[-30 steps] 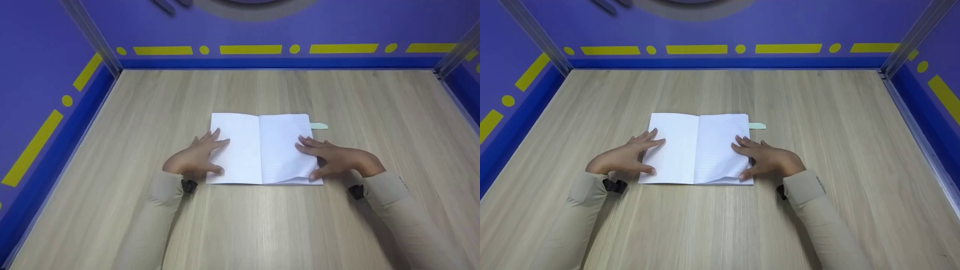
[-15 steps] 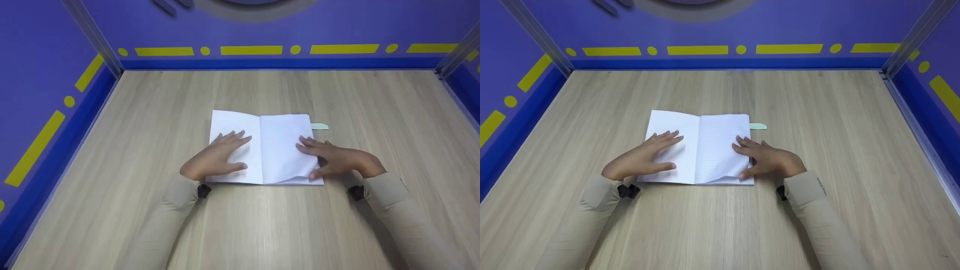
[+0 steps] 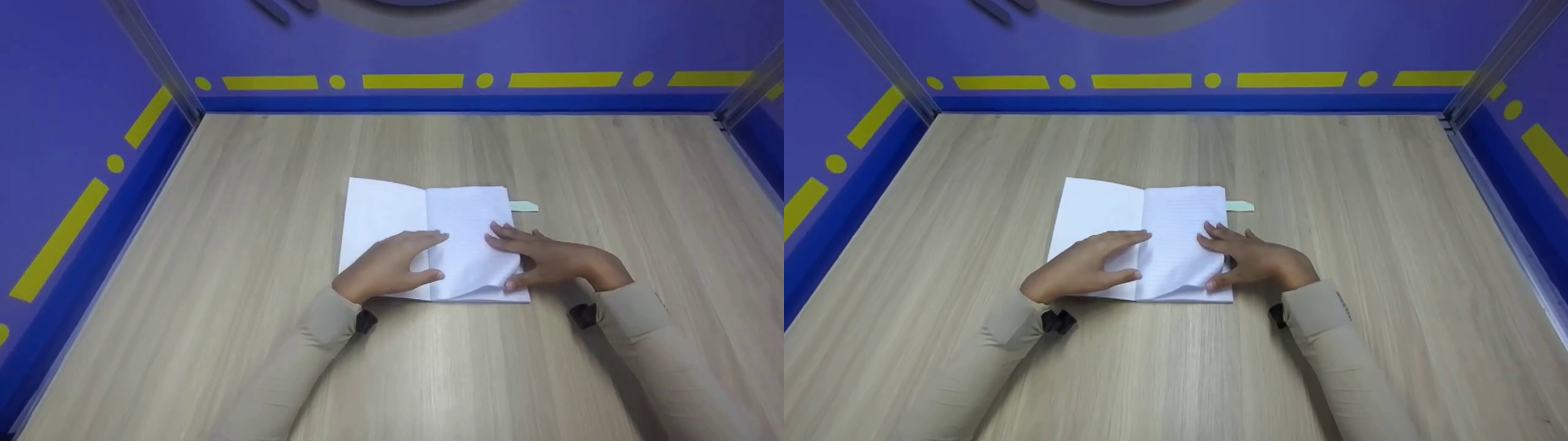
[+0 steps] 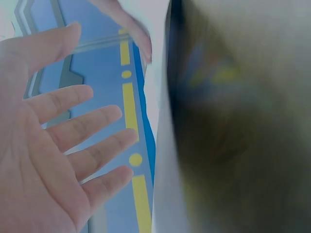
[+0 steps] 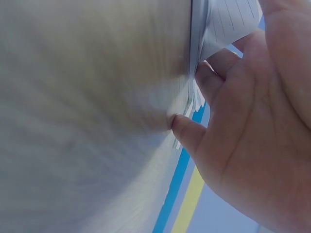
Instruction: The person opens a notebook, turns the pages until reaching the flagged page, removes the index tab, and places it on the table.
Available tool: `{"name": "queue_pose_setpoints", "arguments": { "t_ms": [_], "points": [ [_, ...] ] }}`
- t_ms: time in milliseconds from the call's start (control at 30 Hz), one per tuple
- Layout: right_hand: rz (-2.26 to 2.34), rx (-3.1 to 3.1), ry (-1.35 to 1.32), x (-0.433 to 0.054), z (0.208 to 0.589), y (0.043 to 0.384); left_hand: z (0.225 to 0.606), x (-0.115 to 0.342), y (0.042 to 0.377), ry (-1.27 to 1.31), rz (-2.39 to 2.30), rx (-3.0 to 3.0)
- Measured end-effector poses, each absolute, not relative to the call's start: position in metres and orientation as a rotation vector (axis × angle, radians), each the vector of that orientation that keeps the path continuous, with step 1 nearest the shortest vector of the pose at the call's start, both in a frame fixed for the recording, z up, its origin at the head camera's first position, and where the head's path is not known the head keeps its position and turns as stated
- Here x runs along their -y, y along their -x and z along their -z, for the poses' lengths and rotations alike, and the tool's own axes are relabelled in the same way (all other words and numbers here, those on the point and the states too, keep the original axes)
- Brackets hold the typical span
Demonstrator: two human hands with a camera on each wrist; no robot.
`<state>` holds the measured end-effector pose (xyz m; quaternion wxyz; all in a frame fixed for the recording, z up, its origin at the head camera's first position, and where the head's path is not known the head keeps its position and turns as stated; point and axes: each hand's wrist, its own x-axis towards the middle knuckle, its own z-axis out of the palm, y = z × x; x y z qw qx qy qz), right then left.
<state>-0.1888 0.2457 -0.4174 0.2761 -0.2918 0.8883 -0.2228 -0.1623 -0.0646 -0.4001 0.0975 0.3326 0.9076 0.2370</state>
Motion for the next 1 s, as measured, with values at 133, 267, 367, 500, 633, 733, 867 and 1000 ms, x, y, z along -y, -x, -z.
{"name": "queue_pose_setpoints", "arguments": {
  "t_ms": [133, 267, 367, 500, 633, 733, 867, 1000],
  "points": [
    [0.612, -2.388, 0.805, -0.246, 0.416, 0.188, 0.402, 0.051, 0.161, -1.016, -0.722, -2.676],
    [0.618, -2.387, 0.814, -0.246, 0.416, 0.189, 0.405, 0.040, 0.160, -1.048, -0.735, -2.654],
    [0.612, -2.388, 0.817, -0.245, 0.417, 0.189, 0.407, 0.034, 0.159, -1.057, -0.742, -2.631],
    [0.612, -2.388, 0.829, -0.245, 0.417, 0.189, 0.409, 0.026, 0.158, -1.068, -0.745, -2.605],
    [0.624, -2.381, 0.832, -0.245, 0.416, 0.189, 0.411, 0.019, 0.157, -1.089, -0.764, -2.582],
    [0.632, -2.374, 0.839, -0.246, 0.415, 0.189, 0.411, 0.015, 0.157, -1.119, -0.781, -2.573],
    [0.625, -2.372, 0.826, -0.246, 0.415, 0.189, 0.413, 0.010, 0.158, -1.153, -0.810, -2.552],
    [0.625, -2.376, 0.825, -0.246, 0.417, 0.190, 0.416, 0.005, 0.160, -1.183, -0.850, -2.506]
  ]
}}
